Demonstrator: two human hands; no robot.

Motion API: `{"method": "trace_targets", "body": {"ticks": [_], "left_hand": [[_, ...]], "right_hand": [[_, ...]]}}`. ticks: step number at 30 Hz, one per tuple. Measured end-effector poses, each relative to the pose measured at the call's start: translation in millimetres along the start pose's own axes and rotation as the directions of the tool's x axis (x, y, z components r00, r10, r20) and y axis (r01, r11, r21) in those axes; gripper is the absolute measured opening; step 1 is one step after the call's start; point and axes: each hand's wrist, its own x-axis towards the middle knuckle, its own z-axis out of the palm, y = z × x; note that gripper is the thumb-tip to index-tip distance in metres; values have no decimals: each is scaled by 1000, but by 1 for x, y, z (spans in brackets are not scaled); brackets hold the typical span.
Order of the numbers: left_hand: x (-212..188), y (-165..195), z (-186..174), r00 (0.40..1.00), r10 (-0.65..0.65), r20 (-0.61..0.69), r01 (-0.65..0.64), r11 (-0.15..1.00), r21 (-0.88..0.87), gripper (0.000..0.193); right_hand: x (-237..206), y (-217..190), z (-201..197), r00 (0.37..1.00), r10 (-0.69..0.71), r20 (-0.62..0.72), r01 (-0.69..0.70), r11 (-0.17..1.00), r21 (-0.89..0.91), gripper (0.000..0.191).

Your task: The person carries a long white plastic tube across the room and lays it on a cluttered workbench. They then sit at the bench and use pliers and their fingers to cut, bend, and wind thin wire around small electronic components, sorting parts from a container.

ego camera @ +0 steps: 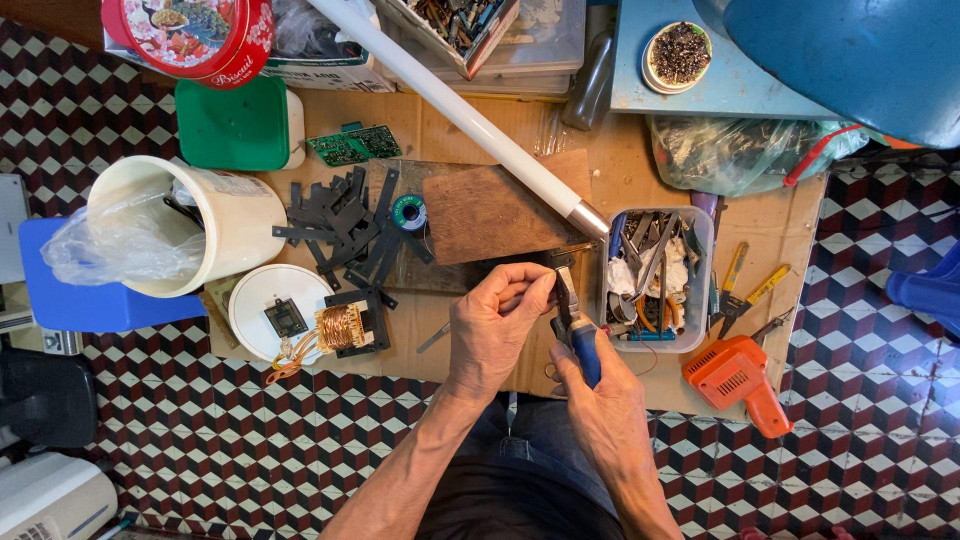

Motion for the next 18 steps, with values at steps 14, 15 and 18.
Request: {"method": "trace_targets", "body": {"ticks": [14, 15, 18], "left_hand": [[4, -1, -9, 998, -21, 52, 17, 997, 78, 17], [4, -2, -9, 998, -29, 50, 25, 997, 67, 18], [5, -6, -9, 996, -60, 68, 63, 997, -38, 23]], "right_hand": [[6, 11, -1, 997, 42, 61, -42, 999, -5, 46], [7, 13, -1, 997, 38, 66, -38, 999, -5, 45], [11, 17, 1, 986, 79, 147, -108, 974, 198, 30]]}}
